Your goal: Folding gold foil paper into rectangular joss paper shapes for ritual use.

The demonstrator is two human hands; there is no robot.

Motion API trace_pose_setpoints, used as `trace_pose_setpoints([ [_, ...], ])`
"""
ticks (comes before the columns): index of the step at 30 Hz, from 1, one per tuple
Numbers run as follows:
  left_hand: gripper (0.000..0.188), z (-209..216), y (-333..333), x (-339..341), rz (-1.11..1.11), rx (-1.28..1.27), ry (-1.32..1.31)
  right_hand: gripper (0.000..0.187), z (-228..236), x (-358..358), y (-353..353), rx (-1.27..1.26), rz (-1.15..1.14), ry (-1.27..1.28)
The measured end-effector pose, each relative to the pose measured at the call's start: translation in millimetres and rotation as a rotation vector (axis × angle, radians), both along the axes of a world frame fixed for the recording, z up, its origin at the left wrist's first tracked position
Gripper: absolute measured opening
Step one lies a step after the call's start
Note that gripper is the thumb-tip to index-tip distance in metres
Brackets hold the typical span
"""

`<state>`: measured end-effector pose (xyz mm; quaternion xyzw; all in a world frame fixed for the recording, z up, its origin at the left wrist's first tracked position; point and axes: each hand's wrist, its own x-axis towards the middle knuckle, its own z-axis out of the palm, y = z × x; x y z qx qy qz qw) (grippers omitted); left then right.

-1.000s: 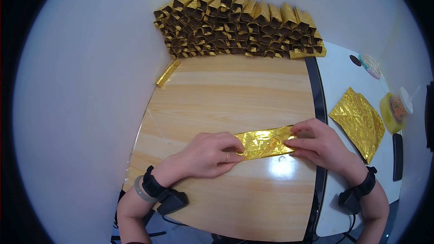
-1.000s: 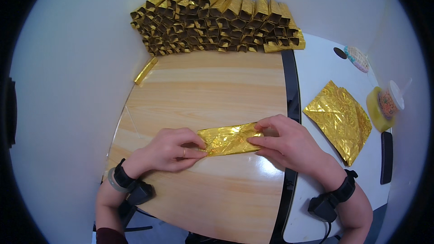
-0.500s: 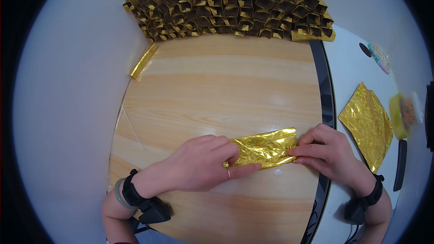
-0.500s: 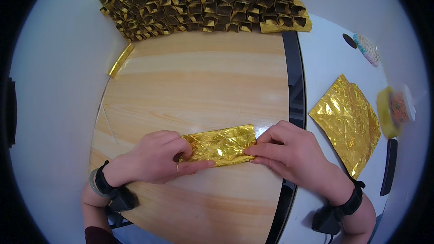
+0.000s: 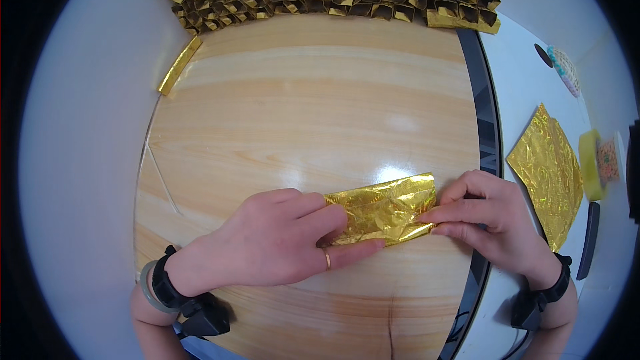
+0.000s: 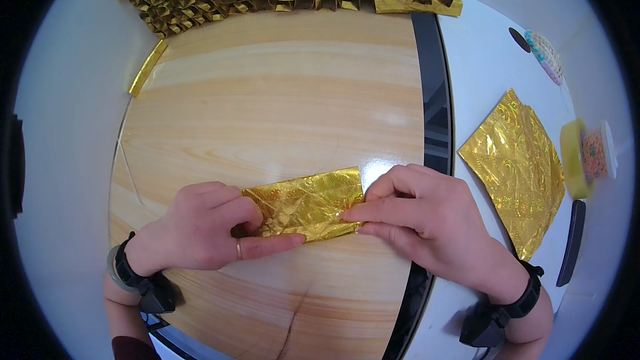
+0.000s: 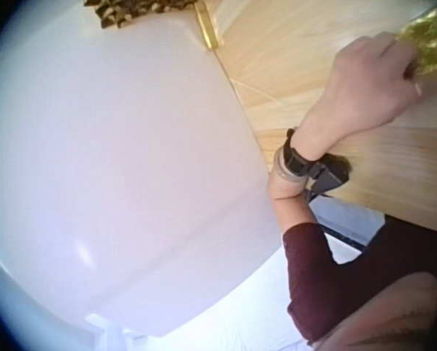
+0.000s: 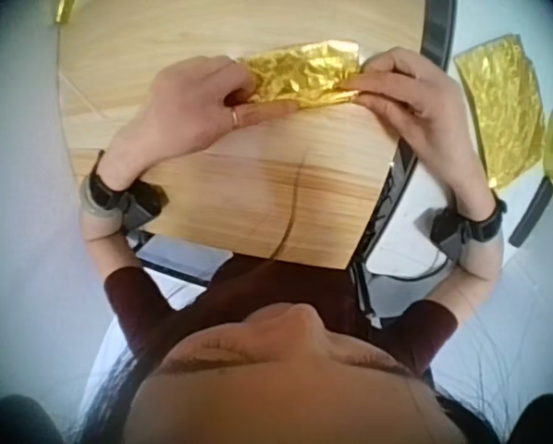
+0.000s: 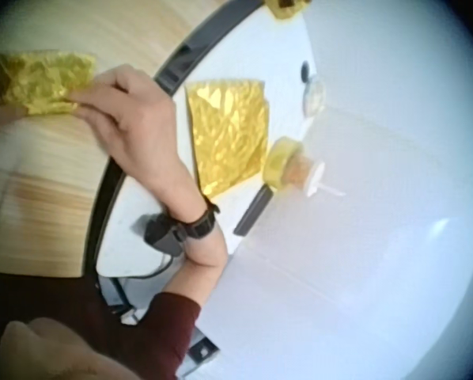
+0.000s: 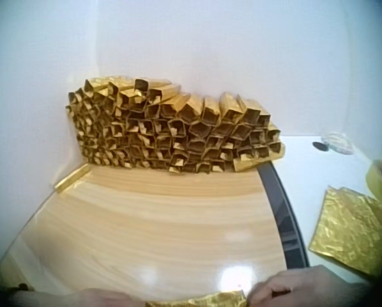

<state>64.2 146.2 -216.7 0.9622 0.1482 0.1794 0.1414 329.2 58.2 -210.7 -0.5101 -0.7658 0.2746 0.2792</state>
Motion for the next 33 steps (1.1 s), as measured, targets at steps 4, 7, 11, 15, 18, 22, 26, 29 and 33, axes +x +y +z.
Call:
trace_pose_setpoints([
  [4, 0.018, 0.0, -1.7, 2.5, -0.083, 0.098, -0.004, 0.022, 2.5, 0.3, -0.9, -0.052, -0.038, 0.059],
  [7, 0.022, -7.1, -1.5, 4.2, -0.166, 0.133, -0.126, 0.023, 2.8, 0.7, 1.2, -0.046, -0.017, 0.033],
  [11, 0.04, 5.6, -0.1, -5.2, -0.249, 0.055, 0.186, 0.029, 1.7, -2.8, -1.1, -0.024, -0.019, 0.03],
  [15, 0.055, 9.3, 0.5, -5.2, -0.272, -0.176, 0.312, 0.03, 1.2, -6.5, -2.1, 0.332, 0.053, -0.241],
  [18, 0.055, 7.2, 2.4, -6.8, -0.292, -0.108, 0.311, 0.032, 6.2, -8.6, -9.7, 0.415, 0.122, -0.45],
  [22, 0.06, 6.8, 0.7, -4.5, -0.174, -0.096, 0.356, 0.041, 6.6, -12.7, -12.3, 0.307, 0.044, -0.624],
  [26, 0.078, 11.9, -3.6, -6.0, -0.023, -0.083, 0.387, 0.048, 9.2, -17.8, -16.0, 0.235, 0.046, -0.708],
  [29, 0.085, 11.1, -6.6, -7.6, 0.049, -0.074, 0.425, 0.063, 17.7, -24.8, -17.9, 0.175, 0.057, -0.708],
  [33, 0.083, 11.4, -8.0, -7.3, 0.045, -0.039, 0.445, 0.092, 17.4, -46.5, -25.2, 0.098, 0.044, -0.748],
])
